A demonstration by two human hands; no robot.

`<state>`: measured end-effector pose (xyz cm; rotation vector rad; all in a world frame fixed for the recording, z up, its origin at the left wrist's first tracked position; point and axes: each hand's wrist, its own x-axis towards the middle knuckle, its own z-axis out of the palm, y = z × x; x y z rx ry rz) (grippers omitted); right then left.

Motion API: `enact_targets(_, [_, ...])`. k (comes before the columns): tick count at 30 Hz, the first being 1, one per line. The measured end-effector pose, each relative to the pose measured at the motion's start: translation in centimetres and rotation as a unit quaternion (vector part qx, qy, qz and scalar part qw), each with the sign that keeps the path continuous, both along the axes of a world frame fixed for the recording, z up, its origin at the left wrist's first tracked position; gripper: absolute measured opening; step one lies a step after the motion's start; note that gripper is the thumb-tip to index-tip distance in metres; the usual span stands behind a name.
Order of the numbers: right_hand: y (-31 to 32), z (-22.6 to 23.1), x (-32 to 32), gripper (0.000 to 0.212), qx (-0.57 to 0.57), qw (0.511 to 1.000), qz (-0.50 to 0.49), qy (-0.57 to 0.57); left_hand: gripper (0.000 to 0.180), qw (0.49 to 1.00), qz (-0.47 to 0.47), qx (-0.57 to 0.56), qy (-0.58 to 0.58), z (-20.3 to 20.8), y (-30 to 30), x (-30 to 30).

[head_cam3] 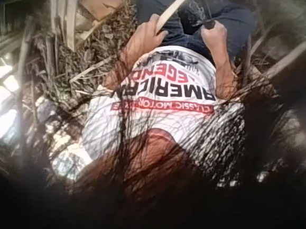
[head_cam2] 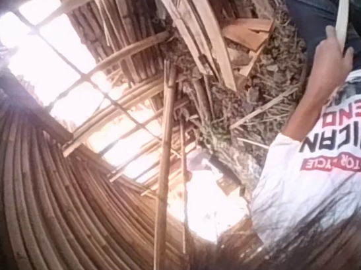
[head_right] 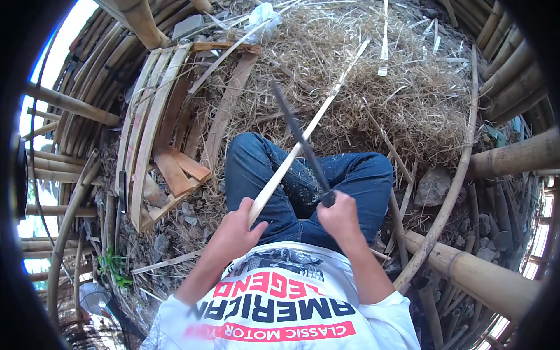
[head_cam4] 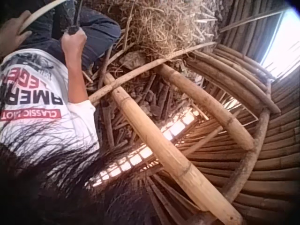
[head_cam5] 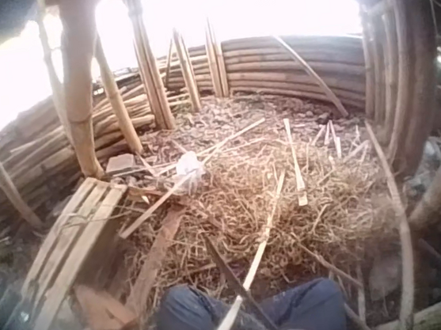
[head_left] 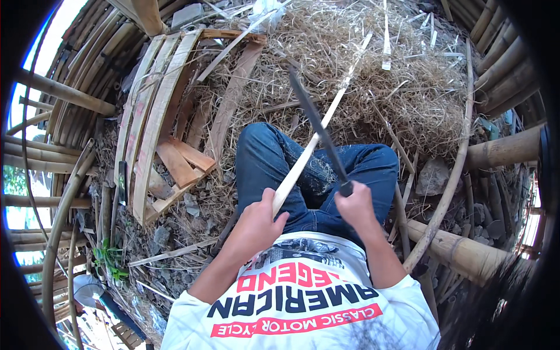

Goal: The person shaves a thin bamboo pole with a machete while sitting and holding the wood between their legs.

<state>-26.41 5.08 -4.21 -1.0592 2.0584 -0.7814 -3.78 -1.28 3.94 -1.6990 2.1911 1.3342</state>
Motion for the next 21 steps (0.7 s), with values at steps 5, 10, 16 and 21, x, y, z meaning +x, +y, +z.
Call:
enact_targets(5, [2.8,1.1,3.5,0.015,-0.031,0.996,0.083,0.025,0.042,0.999,-0.008,-0.050,-0.007,0.9,1.1,1.1])
enact_targets(10, [3.6,2.5,3.4,0.015,-0.042,0.992,0.096,0.076,0.041,0.996,-0.017,-0.086,-0.006,2.4,3.0,2.6])
enact_targets(16, [4.1,1.7,2.9,0.018,-0.052,0.993,0.052,0.092,0.039,0.996,-0.011,-0.084,0.011,3.3,5.3,4.8])
enact_targets(21, [4.2,2.1,2.5,0.019,-0.070,0.993,0.048,0.087,0.039,0.996,0.009,-0.081,0.040,2.5,6.2,5.8])
